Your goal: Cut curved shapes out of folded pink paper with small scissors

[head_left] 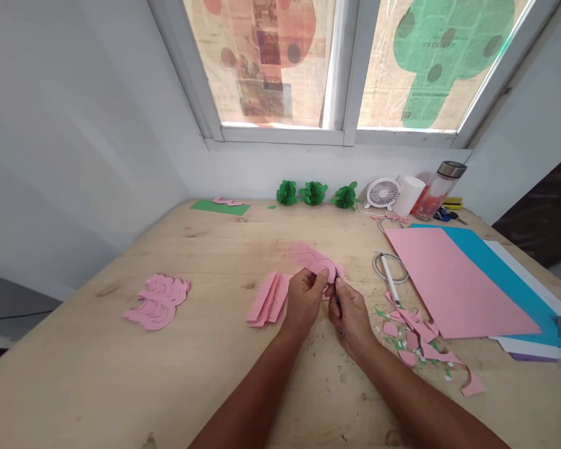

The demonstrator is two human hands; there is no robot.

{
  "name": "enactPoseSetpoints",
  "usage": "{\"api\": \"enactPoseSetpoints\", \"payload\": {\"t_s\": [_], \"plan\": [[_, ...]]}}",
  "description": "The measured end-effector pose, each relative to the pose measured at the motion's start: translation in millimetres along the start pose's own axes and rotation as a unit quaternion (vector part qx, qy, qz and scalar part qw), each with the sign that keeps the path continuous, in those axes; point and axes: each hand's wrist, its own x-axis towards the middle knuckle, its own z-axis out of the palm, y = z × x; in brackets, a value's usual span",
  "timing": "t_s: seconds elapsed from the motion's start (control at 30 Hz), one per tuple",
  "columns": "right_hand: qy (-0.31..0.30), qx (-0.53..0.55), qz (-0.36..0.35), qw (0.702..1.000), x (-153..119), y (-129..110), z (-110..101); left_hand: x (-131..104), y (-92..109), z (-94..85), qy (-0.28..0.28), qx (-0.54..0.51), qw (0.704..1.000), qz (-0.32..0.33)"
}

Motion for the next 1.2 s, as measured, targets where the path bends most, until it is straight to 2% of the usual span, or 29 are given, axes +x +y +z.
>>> {"api": "enactPoseSetpoints", "payload": {"t_s": [0.2, 0.53, 0.87, 1.2], "plan": [[-0.004, 0.011, 0.006, 1.0, -1, -1, 0, 1, 1, -1.7, -0.012, 0.012, 1.0, 0.002], [0.0, 0.01, 0.028, 1.0, -1, -3, 0, 4, -9, -4.8, 0.012, 0.022, 1.0, -0.011], [0.001, 0.01, 0.036, 0.999, 0, -5, -2, 6, -4, -10.8, -0.052, 0.038, 0.998, -0.009], [0.003, 0.013, 0.053, 0.999, -2, -7, 1, 8, -5, -13.4, -0.039, 0.06, 0.997, -0.011]]}}
